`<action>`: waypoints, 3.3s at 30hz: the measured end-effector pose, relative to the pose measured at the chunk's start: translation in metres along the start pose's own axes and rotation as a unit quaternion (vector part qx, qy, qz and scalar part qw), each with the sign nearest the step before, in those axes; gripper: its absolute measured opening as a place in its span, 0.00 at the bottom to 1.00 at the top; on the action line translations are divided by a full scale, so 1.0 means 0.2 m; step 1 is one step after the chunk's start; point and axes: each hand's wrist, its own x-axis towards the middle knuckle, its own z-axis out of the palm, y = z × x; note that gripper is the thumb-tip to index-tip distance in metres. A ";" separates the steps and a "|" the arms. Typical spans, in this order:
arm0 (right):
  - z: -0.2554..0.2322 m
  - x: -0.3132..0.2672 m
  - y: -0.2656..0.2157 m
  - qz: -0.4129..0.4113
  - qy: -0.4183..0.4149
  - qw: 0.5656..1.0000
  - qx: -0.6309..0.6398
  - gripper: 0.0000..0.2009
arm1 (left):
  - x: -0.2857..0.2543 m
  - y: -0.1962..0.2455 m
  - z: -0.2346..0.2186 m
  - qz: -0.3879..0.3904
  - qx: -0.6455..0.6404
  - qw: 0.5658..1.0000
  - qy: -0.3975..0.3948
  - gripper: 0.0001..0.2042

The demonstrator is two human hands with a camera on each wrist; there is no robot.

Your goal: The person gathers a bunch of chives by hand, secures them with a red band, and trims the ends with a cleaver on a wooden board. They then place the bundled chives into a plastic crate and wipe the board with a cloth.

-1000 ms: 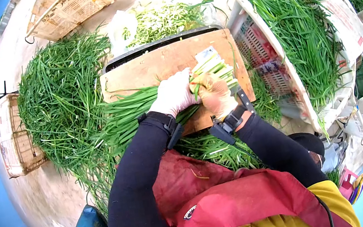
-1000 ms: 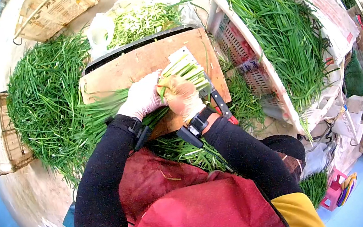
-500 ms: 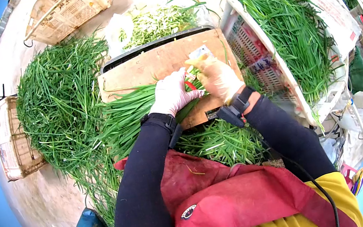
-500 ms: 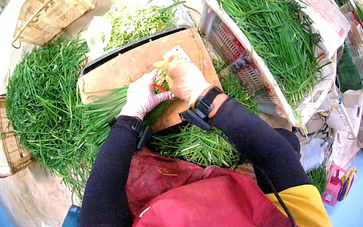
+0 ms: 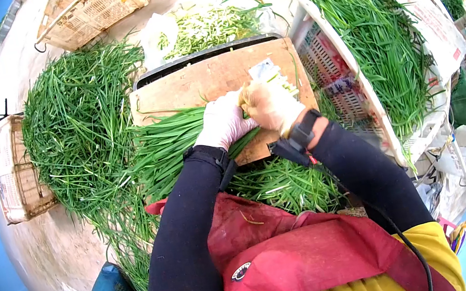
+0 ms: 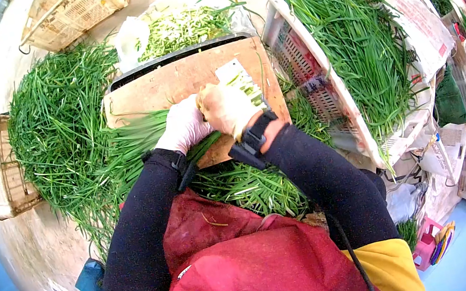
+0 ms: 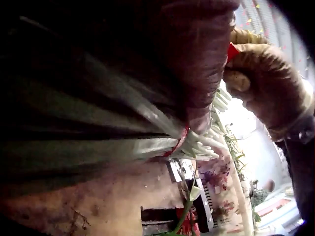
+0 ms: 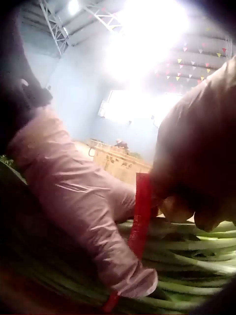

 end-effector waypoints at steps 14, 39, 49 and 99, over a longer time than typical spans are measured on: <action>0.19 -0.18 0.08 0.052 0.189 0.877 0.438 0.05 | -0.05 0.05 0.00 0.113 -0.088 0.967 0.212 0.20; 0.17 -0.07 0.06 0.073 0.165 0.772 0.609 0.05 | 0.02 -0.14 -0.11 -0.029 -0.454 0.882 0.120 0.05; 0.15 0.05 -0.05 0.082 0.218 0.862 0.451 0.07 | 0.18 -0.23 -0.15 -0.103 -0.535 0.837 0.051 0.02; 0.01 0.34 0.23 -0.071 0.093 0.985 -0.123 0.03 | 0.31 -0.40 0.06 -0.074 -0.600 0.795 0.050 0.08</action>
